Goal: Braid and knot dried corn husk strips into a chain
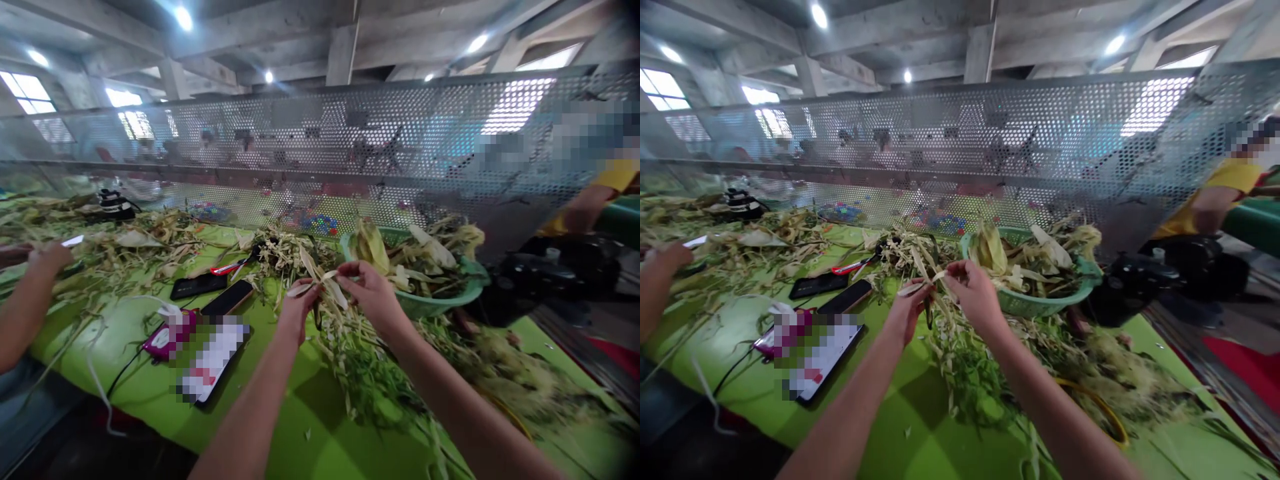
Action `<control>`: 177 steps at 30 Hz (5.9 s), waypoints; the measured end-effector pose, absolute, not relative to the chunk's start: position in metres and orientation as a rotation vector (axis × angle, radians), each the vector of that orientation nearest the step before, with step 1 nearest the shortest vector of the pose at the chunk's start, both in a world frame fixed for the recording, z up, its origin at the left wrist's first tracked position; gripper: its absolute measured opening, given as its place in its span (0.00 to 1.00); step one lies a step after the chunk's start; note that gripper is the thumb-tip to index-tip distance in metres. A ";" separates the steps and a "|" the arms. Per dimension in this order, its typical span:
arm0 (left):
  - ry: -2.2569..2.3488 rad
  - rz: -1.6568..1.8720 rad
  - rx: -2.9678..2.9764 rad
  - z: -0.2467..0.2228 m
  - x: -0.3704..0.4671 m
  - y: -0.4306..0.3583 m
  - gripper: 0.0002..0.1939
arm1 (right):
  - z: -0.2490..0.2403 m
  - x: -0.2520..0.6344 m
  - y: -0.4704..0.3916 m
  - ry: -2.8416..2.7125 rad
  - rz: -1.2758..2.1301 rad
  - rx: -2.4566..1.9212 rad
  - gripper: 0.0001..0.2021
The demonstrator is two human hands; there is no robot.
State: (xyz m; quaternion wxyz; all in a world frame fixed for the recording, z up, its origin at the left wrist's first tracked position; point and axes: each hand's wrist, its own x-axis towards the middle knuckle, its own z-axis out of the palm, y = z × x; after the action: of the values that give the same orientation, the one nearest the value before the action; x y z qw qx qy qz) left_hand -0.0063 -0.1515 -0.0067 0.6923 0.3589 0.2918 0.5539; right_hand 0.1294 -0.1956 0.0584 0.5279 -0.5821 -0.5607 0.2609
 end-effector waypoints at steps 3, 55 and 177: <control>0.674 1.234 0.793 -0.009 0.000 -0.155 0.21 | 0.043 0.126 -0.208 -1.199 1.019 -1.412 0.12; 0.608 0.688 1.189 0.005 0.003 -0.190 0.13 | 0.008 0.155 -0.261 -1.366 0.582 -1.488 0.10; 0.699 0.708 0.932 -0.005 0.004 -0.186 0.15 | -0.002 0.153 -0.257 -1.521 0.290 -1.507 0.02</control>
State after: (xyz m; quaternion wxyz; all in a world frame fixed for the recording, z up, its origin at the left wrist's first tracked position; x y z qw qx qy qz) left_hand 0.0041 -0.1861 -0.0046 0.7767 0.4307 0.3229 0.3272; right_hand 0.1526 -0.2567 -0.0021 0.4711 -0.6152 -0.6209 0.1185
